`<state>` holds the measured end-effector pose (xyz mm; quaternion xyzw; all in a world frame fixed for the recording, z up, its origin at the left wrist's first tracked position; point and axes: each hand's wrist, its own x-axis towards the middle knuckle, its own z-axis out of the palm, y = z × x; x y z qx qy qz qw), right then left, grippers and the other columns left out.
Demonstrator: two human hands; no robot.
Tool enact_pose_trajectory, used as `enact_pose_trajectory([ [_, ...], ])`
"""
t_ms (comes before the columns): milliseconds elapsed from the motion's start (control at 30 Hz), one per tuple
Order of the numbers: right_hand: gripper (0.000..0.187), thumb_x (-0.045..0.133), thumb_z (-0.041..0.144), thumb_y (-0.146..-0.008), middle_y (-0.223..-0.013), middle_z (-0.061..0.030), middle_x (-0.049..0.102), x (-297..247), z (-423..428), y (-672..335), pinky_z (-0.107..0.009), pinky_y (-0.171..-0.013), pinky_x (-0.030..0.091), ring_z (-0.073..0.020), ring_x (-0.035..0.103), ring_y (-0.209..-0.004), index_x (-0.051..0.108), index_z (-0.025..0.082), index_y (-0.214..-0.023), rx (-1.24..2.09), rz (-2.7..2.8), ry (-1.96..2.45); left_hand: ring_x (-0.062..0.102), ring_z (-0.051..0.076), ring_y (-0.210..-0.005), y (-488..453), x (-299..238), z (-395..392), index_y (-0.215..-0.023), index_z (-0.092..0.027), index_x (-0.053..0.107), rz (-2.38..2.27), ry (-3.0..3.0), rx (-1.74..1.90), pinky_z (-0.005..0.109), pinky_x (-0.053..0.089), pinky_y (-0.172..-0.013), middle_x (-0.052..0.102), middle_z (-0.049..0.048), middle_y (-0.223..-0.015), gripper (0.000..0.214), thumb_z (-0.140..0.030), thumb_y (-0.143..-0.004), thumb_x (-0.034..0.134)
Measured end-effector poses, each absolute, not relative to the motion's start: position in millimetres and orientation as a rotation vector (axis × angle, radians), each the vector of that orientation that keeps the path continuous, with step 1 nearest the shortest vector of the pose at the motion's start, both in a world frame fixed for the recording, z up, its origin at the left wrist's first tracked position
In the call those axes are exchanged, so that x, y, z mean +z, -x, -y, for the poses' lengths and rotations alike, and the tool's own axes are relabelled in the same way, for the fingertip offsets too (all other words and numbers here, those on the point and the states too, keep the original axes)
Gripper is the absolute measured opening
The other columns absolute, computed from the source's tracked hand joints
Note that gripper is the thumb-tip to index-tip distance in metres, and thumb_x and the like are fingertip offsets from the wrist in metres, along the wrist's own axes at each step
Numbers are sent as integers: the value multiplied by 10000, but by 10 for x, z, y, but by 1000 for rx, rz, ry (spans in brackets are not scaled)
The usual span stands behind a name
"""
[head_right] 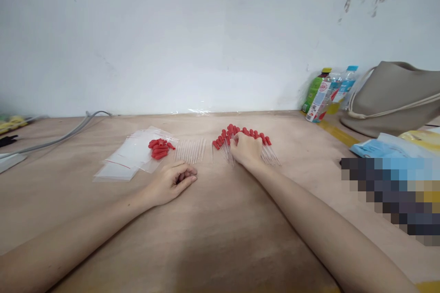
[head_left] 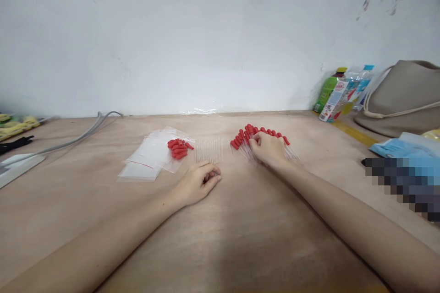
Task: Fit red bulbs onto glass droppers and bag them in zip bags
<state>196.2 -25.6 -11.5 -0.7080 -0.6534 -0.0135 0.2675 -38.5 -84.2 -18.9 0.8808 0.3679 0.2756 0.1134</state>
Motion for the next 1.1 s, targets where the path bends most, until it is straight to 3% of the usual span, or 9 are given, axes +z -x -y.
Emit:
enact_pose_trajectory([
  [167, 273, 388, 349, -827, -786, -58, 668, -123, 283, -1912, -372, -781, 282, -222, 583, -799, 614, 197, -848, -9, 1786, 1884, 502, 98, -615, 388, -190, 836, -839, -162, 586, -1080, -2593, 805, 217, 411, -581, 537, 4, -715, 105, -216, -821, 498],
  [433, 323, 417, 399, -809, -779, -70, 659, -118, 251, -2042, -386, -786, 272, -248, 577, -815, 550, 176, -1001, -97, 1742, 1984, 511, 97, -632, 392, -180, 851, -846, -163, 587, -1073, -2582, 805, 210, 411, -582, 549, 3, -726, 98, -205, -817, 503],
  [600, 309, 402, 340, -820, -706, -63, 650, -108, 295, -2036, -368, -758, 258, -238, 577, -741, 530, 165, -1040, -191, 1742, 1930, 514, 104, -630, 388, -188, 846, -843, -164, 586, -1077, -2572, 809, 220, 416, -582, 545, 9, -725, 103, -218, -816, 503],
  [833, 283, 393, 338, -829, -798, -36, 654, -91, 411, -1733, -353, -752, 216, -168, 554, -722, 621, 199, -735, -216, 1983, 1602, 512, 104, -623, 378, -174, 849, -831, -166, 586, -1078, -2564, 805, 221, 413, -572, 544, 8, -720, 110, -228, -819, 496],
  [1100, 232, 455, 239, -761, -800, -148, 652, -53, 291, -1275, -404, -743, 238, -234, 579, -721, 652, 117, -762, -272, 2163, 1903, 503, 99, -606, 372, -178, 864, -824, -162, 584, -1079, -2576, 817, 216, 409, -564, 536, 6, -713, 99, -214, -813, 500],
])
